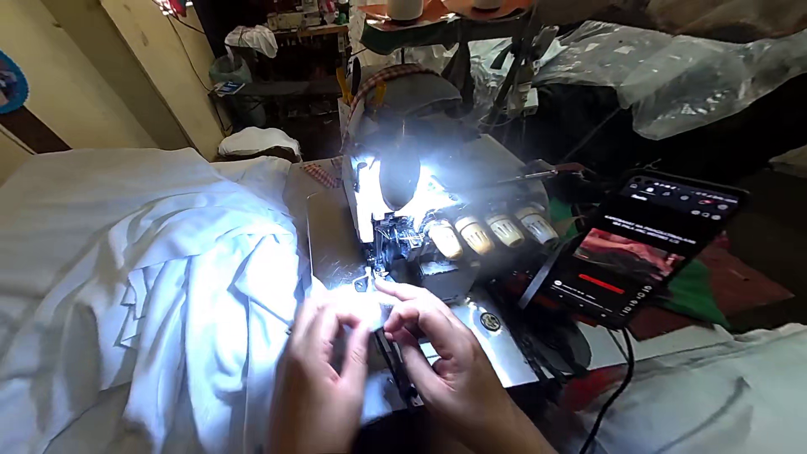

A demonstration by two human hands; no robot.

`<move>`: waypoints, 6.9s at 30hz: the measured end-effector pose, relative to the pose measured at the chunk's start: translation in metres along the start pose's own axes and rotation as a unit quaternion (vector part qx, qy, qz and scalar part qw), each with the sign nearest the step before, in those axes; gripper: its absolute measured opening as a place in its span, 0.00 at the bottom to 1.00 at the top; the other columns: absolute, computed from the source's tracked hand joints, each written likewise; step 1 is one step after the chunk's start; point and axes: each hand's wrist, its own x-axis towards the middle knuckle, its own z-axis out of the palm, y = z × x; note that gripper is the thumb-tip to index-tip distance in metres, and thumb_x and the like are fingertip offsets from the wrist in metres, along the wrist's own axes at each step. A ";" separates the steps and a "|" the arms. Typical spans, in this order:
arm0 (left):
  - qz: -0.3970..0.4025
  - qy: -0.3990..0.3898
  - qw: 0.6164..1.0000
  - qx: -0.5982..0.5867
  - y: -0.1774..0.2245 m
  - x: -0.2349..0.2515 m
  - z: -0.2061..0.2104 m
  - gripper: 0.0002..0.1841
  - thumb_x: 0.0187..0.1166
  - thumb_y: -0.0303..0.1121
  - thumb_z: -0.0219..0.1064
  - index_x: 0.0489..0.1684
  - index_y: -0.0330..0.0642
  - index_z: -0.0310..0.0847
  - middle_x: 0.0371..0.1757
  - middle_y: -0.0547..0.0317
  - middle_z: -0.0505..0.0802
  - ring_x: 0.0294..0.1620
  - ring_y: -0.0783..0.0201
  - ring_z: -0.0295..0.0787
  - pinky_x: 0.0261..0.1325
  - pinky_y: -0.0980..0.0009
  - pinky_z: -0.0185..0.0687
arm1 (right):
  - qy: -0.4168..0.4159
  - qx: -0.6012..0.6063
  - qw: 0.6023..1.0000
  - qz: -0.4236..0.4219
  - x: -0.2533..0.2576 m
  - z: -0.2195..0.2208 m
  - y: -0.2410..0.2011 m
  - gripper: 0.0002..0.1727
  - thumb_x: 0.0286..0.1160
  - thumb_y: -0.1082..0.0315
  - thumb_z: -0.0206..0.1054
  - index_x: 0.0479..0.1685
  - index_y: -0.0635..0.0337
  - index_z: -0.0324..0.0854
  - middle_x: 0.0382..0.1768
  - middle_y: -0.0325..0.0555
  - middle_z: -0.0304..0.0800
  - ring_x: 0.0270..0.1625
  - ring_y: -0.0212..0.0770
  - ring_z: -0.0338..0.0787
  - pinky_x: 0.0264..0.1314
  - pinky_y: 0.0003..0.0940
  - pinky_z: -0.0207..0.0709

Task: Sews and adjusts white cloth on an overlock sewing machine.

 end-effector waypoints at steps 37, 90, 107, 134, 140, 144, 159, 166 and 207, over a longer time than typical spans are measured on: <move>0.170 -0.008 0.963 0.209 -0.043 0.072 -0.028 0.15 0.85 0.32 0.58 0.57 0.39 0.89 0.63 0.53 0.91 0.66 0.57 0.87 0.72 0.54 0.79 | 0.067 -0.231 0.970 0.014 -0.071 -0.021 0.084 0.13 0.70 0.71 0.50 0.33 0.55 0.83 0.38 0.40 0.93 0.45 0.34 0.91 0.52 0.25 0.84; 0.166 -0.182 0.935 -0.256 -0.004 -0.073 0.001 0.07 0.90 0.34 0.59 0.46 0.42 0.78 0.45 0.60 0.89 0.54 0.74 0.87 0.66 0.76 0.82 | -0.028 0.589 0.673 0.446 -0.091 -0.021 -0.039 0.10 0.85 0.76 0.51 0.55 0.54 0.74 0.38 0.44 0.94 0.32 0.34 0.94 0.34 0.27 0.90; 0.159 -0.221 0.955 -0.117 0.003 -0.070 -0.004 0.20 0.77 0.32 0.72 0.67 0.48 0.75 0.64 0.57 0.88 0.67 0.66 0.85 0.67 0.65 0.83 | 0.079 0.213 0.955 0.192 -0.083 -0.017 -0.047 0.06 0.73 0.72 0.73 0.45 0.59 0.84 0.36 0.33 0.92 0.38 0.23 0.90 0.43 0.17 0.86; 0.198 0.013 0.979 -0.041 0.029 -0.040 -0.010 0.07 0.86 0.41 0.65 0.46 0.51 0.86 0.44 0.67 0.87 0.49 0.80 0.83 0.55 0.85 0.77 | -0.007 0.185 0.973 0.138 -0.067 -0.015 -0.058 0.07 0.81 0.70 0.68 0.45 0.66 0.87 0.37 0.39 0.92 0.37 0.22 0.89 0.41 0.18 0.86; 0.187 -0.021 0.982 0.015 -0.002 0.041 0.025 0.07 0.83 0.33 0.66 0.46 0.44 0.90 0.43 0.63 0.90 0.47 0.73 0.87 0.52 0.74 0.85 | 0.091 -0.048 0.979 0.177 -0.018 -0.005 -0.002 0.07 0.73 0.55 0.73 0.36 0.45 0.90 0.49 0.31 0.86 0.46 0.25 0.88 0.45 0.24 0.86; 0.062 -0.076 0.995 0.006 -0.010 0.046 0.031 0.05 0.83 0.36 0.67 0.46 0.51 0.89 0.43 0.71 0.89 0.45 0.76 0.87 0.50 0.74 0.85 | 0.064 -0.003 0.974 0.216 -0.018 -0.003 0.012 0.08 0.73 0.54 0.72 0.34 0.46 0.90 0.42 0.28 0.91 0.42 0.23 0.89 0.44 0.22 0.86; 0.187 0.030 0.932 0.309 0.005 0.009 0.044 0.13 0.73 0.25 0.65 0.46 0.50 0.96 0.48 0.54 0.96 0.41 0.54 0.93 0.41 0.56 0.84 | 0.117 0.160 0.948 0.250 -0.040 0.012 0.009 0.11 0.69 0.67 0.76 0.37 0.55 0.76 0.26 0.33 0.85 0.27 0.23 0.85 0.30 0.16 0.80; 0.146 0.027 0.956 0.253 -0.010 0.005 0.041 0.17 0.80 0.31 0.58 0.57 0.45 0.93 0.62 0.59 0.95 0.68 0.58 0.90 0.70 0.58 0.84 | 0.113 0.070 0.983 0.130 -0.020 0.010 0.015 0.05 0.75 0.68 0.70 0.44 0.57 0.89 0.36 0.34 0.93 0.36 0.25 0.91 0.39 0.18 0.87; 0.031 -0.044 0.998 -0.039 0.012 -0.010 0.022 0.11 0.76 0.29 0.63 0.50 0.37 0.87 0.41 0.56 0.92 0.44 0.65 0.91 0.48 0.65 0.89 | 0.077 0.178 0.981 0.002 -0.010 -0.032 -0.023 0.10 0.83 0.52 0.66 0.57 0.33 0.86 0.50 0.18 0.90 0.52 0.20 0.88 0.57 0.20 0.84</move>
